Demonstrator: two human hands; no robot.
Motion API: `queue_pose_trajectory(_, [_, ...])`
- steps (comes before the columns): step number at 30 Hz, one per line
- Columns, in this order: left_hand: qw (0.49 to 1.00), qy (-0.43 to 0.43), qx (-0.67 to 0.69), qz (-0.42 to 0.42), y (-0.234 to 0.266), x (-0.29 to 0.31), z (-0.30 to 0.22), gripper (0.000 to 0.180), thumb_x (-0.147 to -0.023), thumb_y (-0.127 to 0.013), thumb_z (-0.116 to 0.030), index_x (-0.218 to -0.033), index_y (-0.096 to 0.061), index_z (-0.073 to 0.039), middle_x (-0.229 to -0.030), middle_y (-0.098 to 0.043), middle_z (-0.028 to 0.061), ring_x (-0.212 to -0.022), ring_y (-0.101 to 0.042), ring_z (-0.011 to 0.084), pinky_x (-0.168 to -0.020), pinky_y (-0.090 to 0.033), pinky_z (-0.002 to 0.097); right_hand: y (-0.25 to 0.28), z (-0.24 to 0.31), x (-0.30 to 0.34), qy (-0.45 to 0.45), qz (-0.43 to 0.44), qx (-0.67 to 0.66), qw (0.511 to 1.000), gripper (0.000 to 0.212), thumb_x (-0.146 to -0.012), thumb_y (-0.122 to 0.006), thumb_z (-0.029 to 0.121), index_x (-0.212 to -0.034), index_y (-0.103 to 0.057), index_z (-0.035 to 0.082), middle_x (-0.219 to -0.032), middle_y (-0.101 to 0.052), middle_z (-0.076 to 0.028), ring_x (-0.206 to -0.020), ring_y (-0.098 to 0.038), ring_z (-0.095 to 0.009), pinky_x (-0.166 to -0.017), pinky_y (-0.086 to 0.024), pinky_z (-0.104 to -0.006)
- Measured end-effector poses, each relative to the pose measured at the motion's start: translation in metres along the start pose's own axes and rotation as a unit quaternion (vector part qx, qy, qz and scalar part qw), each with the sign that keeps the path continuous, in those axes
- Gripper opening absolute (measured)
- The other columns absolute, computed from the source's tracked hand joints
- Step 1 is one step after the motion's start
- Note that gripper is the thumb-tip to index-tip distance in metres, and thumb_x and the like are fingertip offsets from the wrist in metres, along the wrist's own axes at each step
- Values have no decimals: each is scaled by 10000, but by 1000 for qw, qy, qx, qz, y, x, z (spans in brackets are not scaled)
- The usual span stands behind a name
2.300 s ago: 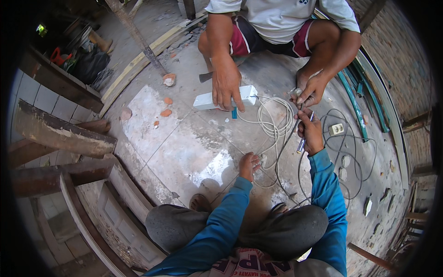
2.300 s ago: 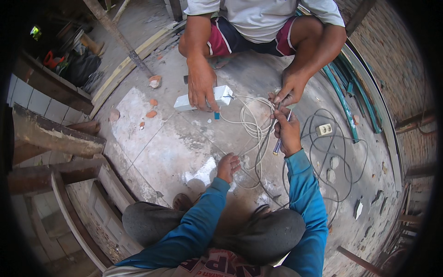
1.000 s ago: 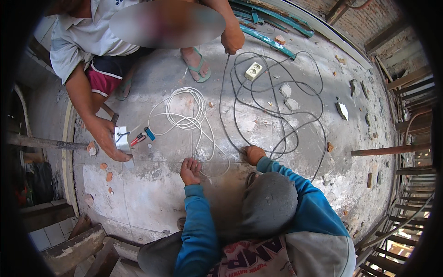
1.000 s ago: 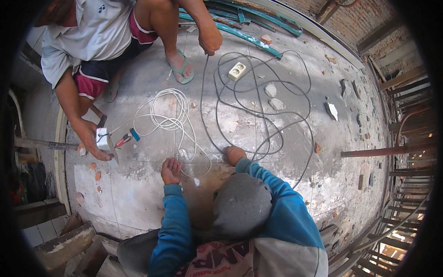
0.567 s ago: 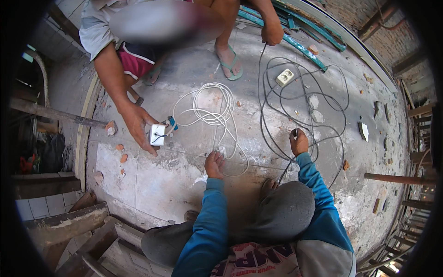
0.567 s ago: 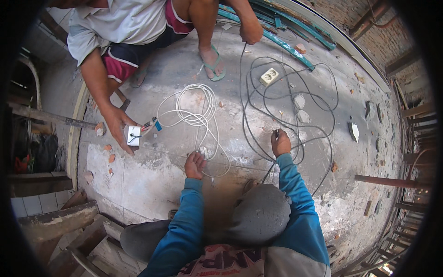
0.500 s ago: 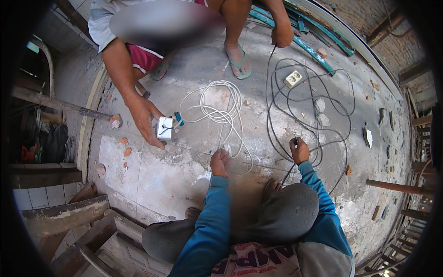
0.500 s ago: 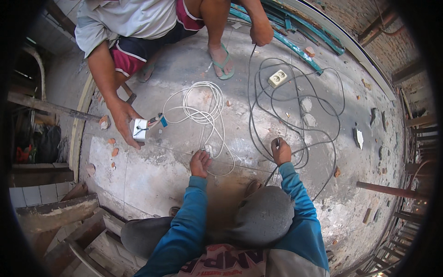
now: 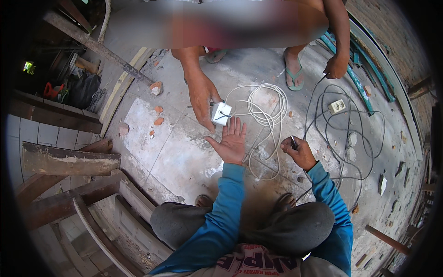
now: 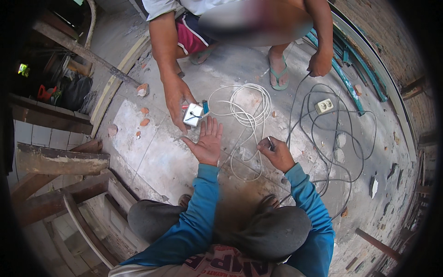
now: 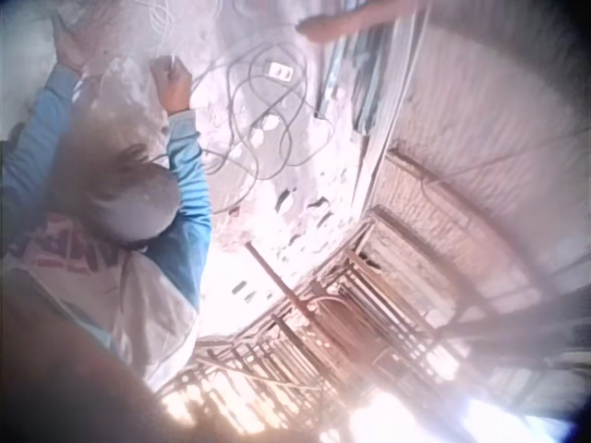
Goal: The person manipulates wires and installs them into a white electrical outlet casing using a screwdriver.
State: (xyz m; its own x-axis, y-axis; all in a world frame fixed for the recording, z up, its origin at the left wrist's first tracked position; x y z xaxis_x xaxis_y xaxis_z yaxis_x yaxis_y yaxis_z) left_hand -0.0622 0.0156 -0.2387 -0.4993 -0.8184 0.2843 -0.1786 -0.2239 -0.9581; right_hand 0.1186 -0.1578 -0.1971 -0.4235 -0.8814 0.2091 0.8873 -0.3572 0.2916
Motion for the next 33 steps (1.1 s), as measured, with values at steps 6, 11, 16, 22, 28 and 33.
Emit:
queue_pose_trajectory(6, [994, -78, -74, -31, -35, -15, -56, 811, -887, -547, -663, -1440, -413, -85, -1452, -455, 128, -1351, -420, 299, -1132, -321, 543, -40, 144, -38, 77, 67, 48, 994, 292, -896, -727, 245, -1058, -631, 22, -761, -595, -30, -634, -506, -100, -596, -432, -273])
queue_pose_trajectory(11, [994, -73, -84, -22, -28, -16, -66, 591, -961, -492, -493, -1391, -458, -89, -1368, -533, 114, -1260, -515, 283, -1080, -380, 551, -71, 174, -41, 115, 66, 62, 989, 319, -887, -734, 240, -1114, -625, 43, -770, -573, -31, -620, -484, -94, -575, -417, -272])
queue_pose_trajectory(16, [992, -79, -97, -13, -18, -3, -70, 510, -893, -529, -330, -1333, -482, -76, -1208, -583, 99, -1154, -559, 252, -1076, -394, 522, -93, 165, -38, 104, 91, 52, 989, 362, -913, -710, 273, -1147, -596, 21, -789, -592, -32, -631, -483, -82, -571, -405, -255])
queue_pose_trajectory(22, [982, -114, -153, 1, -59, 18, -80, 659, -810, -577, -245, -1408, -396, -37, -1329, -510, 124, -1186, -519, 286, -1066, -396, 556, -101, 98, -26, -231, 195, -92, 949, 588, -919, -667, 467, -1267, -480, 32, -848, -623, -69, -605, -525, -97, -473, -447, -247])
queue_pose_trajectory(28, [972, -167, -161, 19, -91, 26, -90, 675, -809, -584, -239, -1414, -376, -21, -1342, -496, 119, -1200, -506, 294, -1058, -403, 569, -86, 18, 32, -307, 261, -101, 910, 456, -911, -632, 193, -1290, -468, -1, -833, -626, -74, -619, -561, -117, -483, -486, -263])
queue_pose_trajectory(33, [965, -219, -145, 18, -104, 33, -94, 651, -816, -597, -252, -1397, -400, -35, -1344, -503, 105, -1207, -501, 283, -1067, -401, 553, -68, 80, 25, -223, 240, -125, 937, 492, -909, -650, 170, -1338, -462, 19, -806, -607, -52, -610, -552, -107, -488, -467, -249])
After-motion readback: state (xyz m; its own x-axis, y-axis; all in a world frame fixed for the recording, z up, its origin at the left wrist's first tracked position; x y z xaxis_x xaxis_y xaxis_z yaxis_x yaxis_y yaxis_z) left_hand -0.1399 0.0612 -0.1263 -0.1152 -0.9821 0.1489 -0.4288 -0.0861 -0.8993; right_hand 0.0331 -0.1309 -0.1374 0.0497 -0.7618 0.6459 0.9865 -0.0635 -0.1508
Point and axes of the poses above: each hand's wrist, its own x-axis away from the middle knuckle, its own y-axis out of the back of the hand, z = x × y, the point moved 8 cm from there along -x, towards the middle knuckle
